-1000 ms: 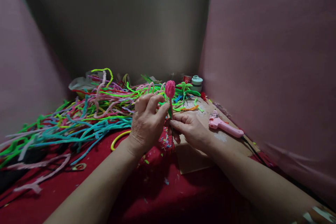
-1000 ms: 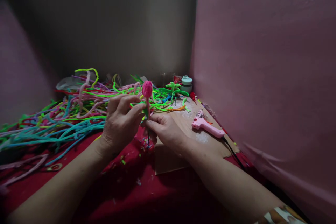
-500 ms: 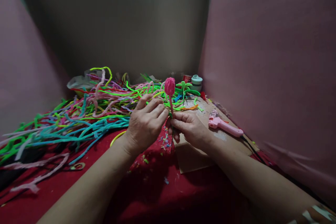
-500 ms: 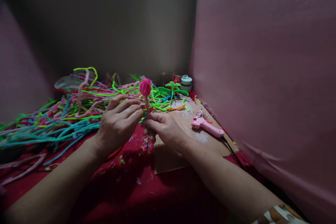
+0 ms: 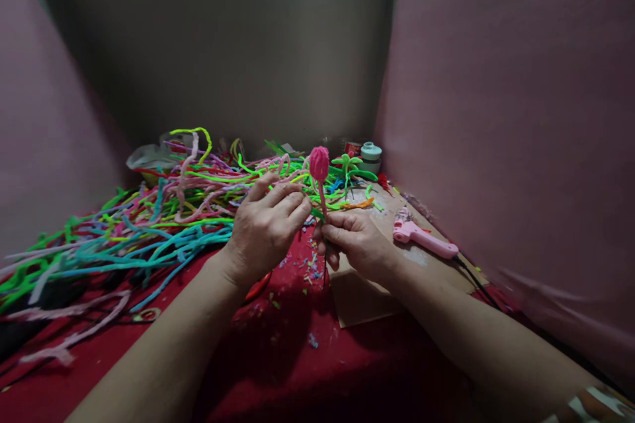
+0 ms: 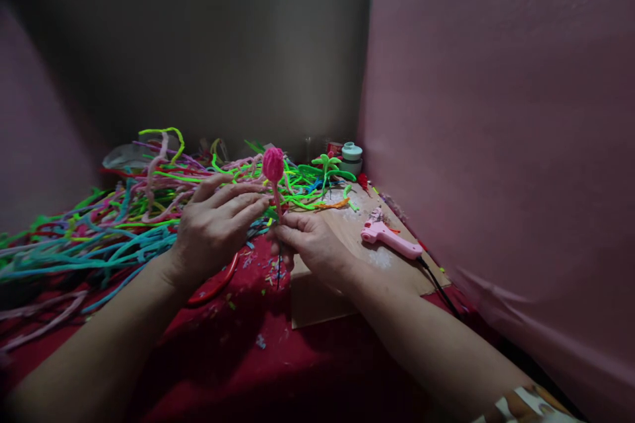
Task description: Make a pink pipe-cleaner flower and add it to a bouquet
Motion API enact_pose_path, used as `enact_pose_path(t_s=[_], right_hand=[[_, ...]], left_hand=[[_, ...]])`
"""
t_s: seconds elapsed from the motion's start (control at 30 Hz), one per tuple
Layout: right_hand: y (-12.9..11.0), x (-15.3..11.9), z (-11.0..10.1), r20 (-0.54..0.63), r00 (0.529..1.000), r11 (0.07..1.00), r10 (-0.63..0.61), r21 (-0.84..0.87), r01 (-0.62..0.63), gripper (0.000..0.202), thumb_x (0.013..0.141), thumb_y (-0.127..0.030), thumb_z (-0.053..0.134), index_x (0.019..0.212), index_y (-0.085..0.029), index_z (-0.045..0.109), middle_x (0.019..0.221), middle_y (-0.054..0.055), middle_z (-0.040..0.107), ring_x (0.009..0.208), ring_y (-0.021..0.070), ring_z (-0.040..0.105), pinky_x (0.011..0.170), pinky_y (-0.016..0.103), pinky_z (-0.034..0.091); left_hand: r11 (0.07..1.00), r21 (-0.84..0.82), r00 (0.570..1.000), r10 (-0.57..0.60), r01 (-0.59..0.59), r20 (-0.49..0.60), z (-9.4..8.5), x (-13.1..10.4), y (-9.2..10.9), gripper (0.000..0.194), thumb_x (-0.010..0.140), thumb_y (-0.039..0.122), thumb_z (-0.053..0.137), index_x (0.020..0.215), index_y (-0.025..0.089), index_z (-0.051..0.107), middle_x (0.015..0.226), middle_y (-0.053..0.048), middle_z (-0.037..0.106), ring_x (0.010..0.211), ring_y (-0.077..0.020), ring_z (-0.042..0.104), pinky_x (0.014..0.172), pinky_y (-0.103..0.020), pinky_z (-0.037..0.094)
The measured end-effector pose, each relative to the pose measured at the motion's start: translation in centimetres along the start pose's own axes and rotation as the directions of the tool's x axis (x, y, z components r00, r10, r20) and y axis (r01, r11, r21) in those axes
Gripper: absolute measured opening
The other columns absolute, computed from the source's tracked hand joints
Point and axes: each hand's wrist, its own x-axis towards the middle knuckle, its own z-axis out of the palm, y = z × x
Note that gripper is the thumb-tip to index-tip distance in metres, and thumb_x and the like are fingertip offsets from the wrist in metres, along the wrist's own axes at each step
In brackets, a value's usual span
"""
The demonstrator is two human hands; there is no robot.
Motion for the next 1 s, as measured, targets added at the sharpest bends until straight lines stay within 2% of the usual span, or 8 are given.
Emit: enact_pose_path(t_s=[0.43,0.47,0.53,0.63,0.7,0.77,0.83,1.0], right_hand=[[0.4,0.3,-0.2,-0.100,0.995,0.999,-0.028,0.040,0.032,0.018,0.080,-0.033,0.059,0.077,-0.016,0.062,0.062,-0.001,0.060,0.042,0.0058,0.048,0.041,0.021,0.036],[0.4,0.3,-0.2,-0.112,0.993,0.998,-0.035,0.044,0.041,0.018,0.079,-0.033,0.059,0.077,-0.016,0.062,0.062,-0.001,0.060,0.043,0.0061,0.048,0.042,0.021,0.036],[0.4,0.4,-0.3,-0.162,0.985,0.997,-0.053,0.050,0.062,0.018,0.077,-0.033,0.060,0.076,-0.015,0.063,0.064,0.000,0.060,0.045,0.0069,0.048,0.045,0.023,0.038],[0.4,0.7,-0.4,-0.287,0.951,0.993,-0.113,-0.011,0.115,0.016,0.073,-0.031,0.063,0.074,-0.016,0.066,0.070,0.001,0.061,0.053,0.0083,0.048,0.052,0.024,0.039],[0.4,1.0,-0.5,-0.361,0.918,0.986,-0.164,-0.078,0.145,0.014,0.071,-0.031,0.064,0.074,-0.018,0.068,0.073,0.001,0.061,0.059,0.0098,0.047,0.056,0.024,0.040],[0.5,1.1,-0.6,-0.392,0.903,0.983,-0.177,-0.111,0.145,0.013,0.071,-0.031,0.064,0.074,-0.020,0.070,0.072,0.001,0.061,0.063,0.0112,0.046,0.058,0.024,0.040],[0.5,1.2,-0.6,-0.374,0.915,0.987,-0.153,-0.098,0.125,0.015,0.072,-0.032,0.063,0.075,-0.019,0.070,0.070,0.000,0.060,0.063,0.0114,0.046,0.059,0.024,0.039],[1.0,1.4,-0.5,-0.298,0.951,0.996,-0.088,-0.038,0.081,0.022,0.074,-0.033,0.061,0.081,-0.014,0.070,0.067,0.001,0.060,0.060,0.0105,0.045,0.059,0.024,0.036]], left_hand=[[0.952,0.096,0.956,-0.292,0.292,-0.004,0.5,-0.6,-1.6,0.022,0.083,0.017,0.043,0.081,0.017,0.066,0.073,-0.009,0.069,0.073,-0.0233,0.062,0.076,-0.038,0.043],[0.925,0.075,0.928,-0.373,0.373,-0.013,0.7,-0.7,-1.9,0.020,0.082,0.018,0.046,0.080,0.018,0.066,0.073,-0.009,0.069,0.073,-0.0238,0.062,0.074,-0.038,0.043],[0.811,-0.028,0.812,-0.584,0.584,-0.009,0.9,-0.7,-2.3,0.015,0.077,0.021,0.051,0.078,0.019,0.066,0.073,-0.008,0.068,0.071,-0.0231,0.061,0.067,-0.034,0.043],[0.462,-0.379,0.575,-0.770,0.801,0.277,0.7,-0.1,-1.9,0.012,0.071,0.025,0.057,0.074,0.019,0.066,0.065,-0.003,0.066,0.059,-0.0170,0.057,0.055,-0.027,0.041],[0.158,-0.544,0.509,-0.629,0.824,0.588,0.4,0.5,-0.8,0.017,0.070,0.028,0.058,0.077,0.018,0.068,0.057,0.000,0.060,0.050,-0.0123,0.050,0.048,-0.023,0.037],[-0.031,-0.551,0.490,-0.416,0.834,0.766,0.3,1.1,0.6,0.025,0.070,0.033,0.059,0.084,0.015,0.069,0.054,0.002,0.056,0.045,-0.0090,0.043,0.044,-0.021,0.032],[-0.083,-0.543,0.500,-0.295,0.836,0.814,0.4,1.4,1.7,0.025,0.069,0.033,0.061,0.081,0.014,0.069,0.051,0.004,0.051,0.043,-0.0069,0.038,0.044,-0.020,0.028],[-0.134,-0.567,0.513,-0.299,0.812,0.805,1.4,1.1,2.7,0.020,0.067,0.032,0.063,0.069,0.012,0.065,0.045,0.006,0.046,0.040,-0.0057,0.035,0.042,-0.020,0.024]])
